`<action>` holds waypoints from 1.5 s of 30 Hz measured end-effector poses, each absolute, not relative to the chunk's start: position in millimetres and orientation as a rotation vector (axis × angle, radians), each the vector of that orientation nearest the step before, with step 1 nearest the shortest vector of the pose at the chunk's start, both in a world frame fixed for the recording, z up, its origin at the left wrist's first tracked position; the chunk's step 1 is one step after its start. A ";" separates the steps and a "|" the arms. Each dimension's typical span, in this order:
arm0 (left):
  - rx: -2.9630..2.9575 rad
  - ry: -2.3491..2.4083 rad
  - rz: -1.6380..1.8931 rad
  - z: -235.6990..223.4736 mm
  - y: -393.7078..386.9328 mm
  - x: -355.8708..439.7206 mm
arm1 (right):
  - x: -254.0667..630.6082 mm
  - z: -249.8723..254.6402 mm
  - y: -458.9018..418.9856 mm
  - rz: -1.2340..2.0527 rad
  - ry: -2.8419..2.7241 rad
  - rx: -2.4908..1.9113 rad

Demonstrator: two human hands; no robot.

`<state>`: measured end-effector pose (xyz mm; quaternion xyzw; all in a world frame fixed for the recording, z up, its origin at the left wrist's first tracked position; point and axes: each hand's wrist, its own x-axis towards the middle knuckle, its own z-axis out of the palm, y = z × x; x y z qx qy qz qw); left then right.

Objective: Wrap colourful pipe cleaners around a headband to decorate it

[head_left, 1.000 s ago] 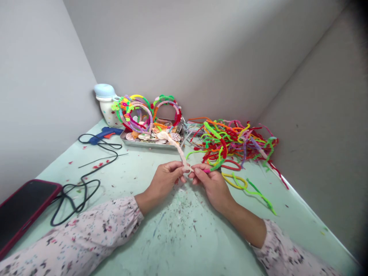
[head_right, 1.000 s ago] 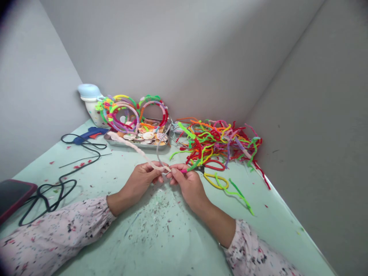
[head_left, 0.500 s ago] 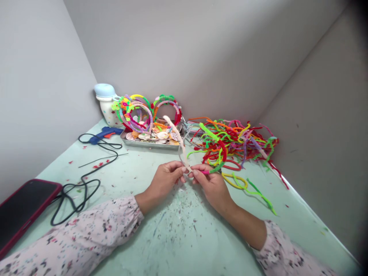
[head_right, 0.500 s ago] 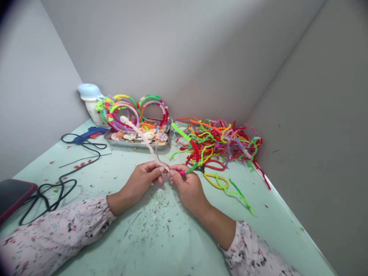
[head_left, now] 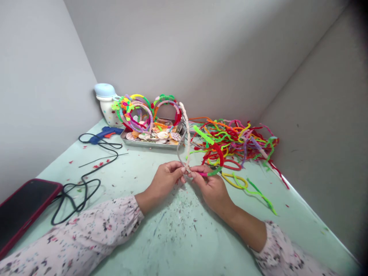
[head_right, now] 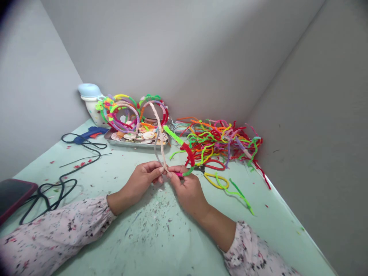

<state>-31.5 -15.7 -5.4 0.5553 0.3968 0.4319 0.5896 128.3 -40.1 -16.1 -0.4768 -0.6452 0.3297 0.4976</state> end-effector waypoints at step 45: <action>1.292 1.023 1.006 -5.6 -14.6 -27.1 | 127.9 -20.2 -45.7 0.612 -1.645 -1.221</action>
